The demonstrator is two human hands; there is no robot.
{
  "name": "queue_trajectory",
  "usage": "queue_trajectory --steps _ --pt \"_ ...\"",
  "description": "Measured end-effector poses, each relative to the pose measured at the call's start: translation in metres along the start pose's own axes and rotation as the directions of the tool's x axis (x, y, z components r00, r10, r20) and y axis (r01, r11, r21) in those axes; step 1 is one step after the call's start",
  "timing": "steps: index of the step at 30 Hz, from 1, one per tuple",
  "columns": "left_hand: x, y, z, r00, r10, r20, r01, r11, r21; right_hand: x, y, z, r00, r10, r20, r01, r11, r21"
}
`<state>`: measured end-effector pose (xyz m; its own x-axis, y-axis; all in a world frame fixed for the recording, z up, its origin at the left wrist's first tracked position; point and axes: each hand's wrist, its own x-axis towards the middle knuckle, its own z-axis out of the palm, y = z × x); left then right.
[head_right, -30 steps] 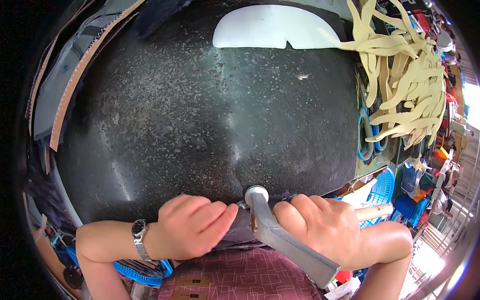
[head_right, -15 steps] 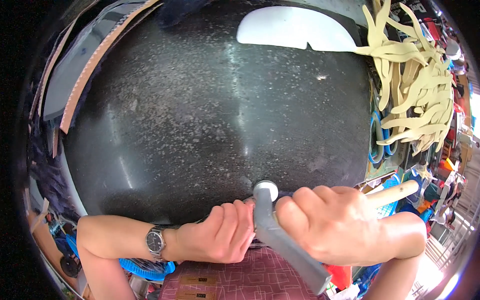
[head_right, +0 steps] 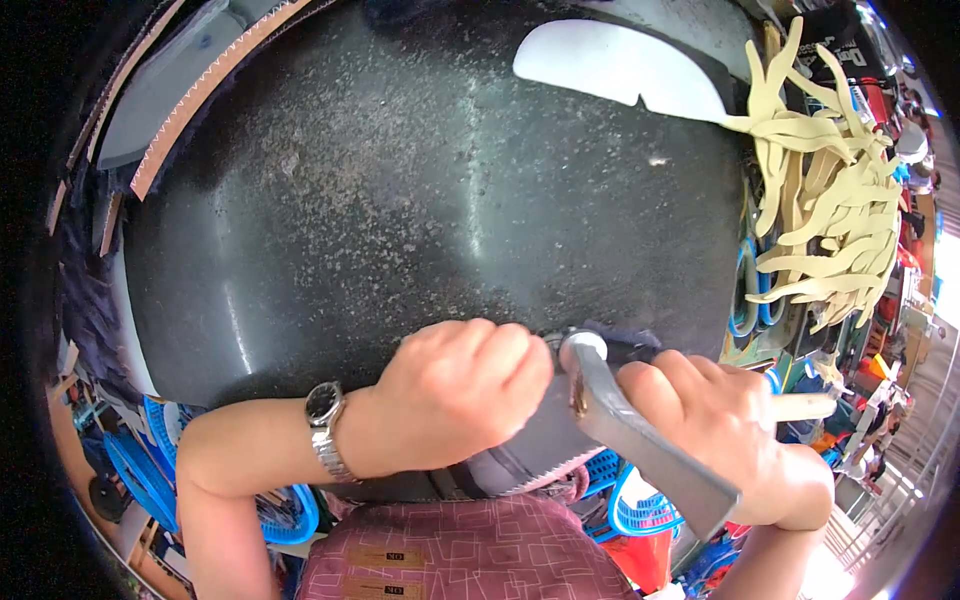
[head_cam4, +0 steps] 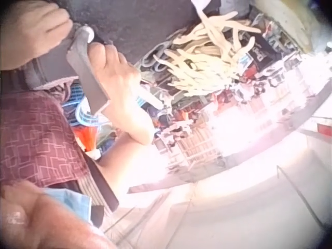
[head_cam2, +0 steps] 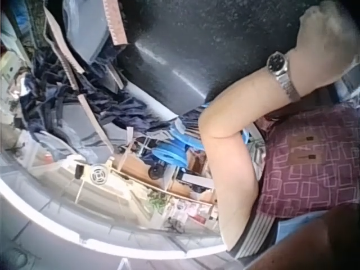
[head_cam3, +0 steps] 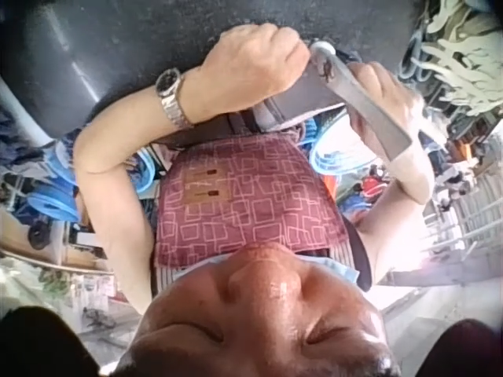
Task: The worker is assembling shoe components by hammering parts together and organizing them in baskets on a factory workbench.
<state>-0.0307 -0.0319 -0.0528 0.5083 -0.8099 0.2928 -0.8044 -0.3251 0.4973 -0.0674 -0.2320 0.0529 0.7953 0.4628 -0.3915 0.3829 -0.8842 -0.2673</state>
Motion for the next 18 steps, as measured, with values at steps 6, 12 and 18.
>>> queue_trajectory --steps 6,12,18 --pt "-0.017 -0.004 -0.006 0.997 -0.068 0.039 0.075 0.974 -0.214 0.003 0.018 0.007 0.997 -0.043 -0.066 0.051 0.992 0.113" --pt "-0.012 0.006 0.000 0.968 0.251 -0.003 -0.241 0.929 0.282 0.016 0.022 0.001 0.978 -0.198 -0.058 0.197 0.980 -0.033" --pt "-0.007 0.007 -0.013 0.993 0.089 0.075 -0.100 0.981 0.163 0.018 0.011 0.017 0.962 -0.213 -0.171 0.198 0.975 -0.101"
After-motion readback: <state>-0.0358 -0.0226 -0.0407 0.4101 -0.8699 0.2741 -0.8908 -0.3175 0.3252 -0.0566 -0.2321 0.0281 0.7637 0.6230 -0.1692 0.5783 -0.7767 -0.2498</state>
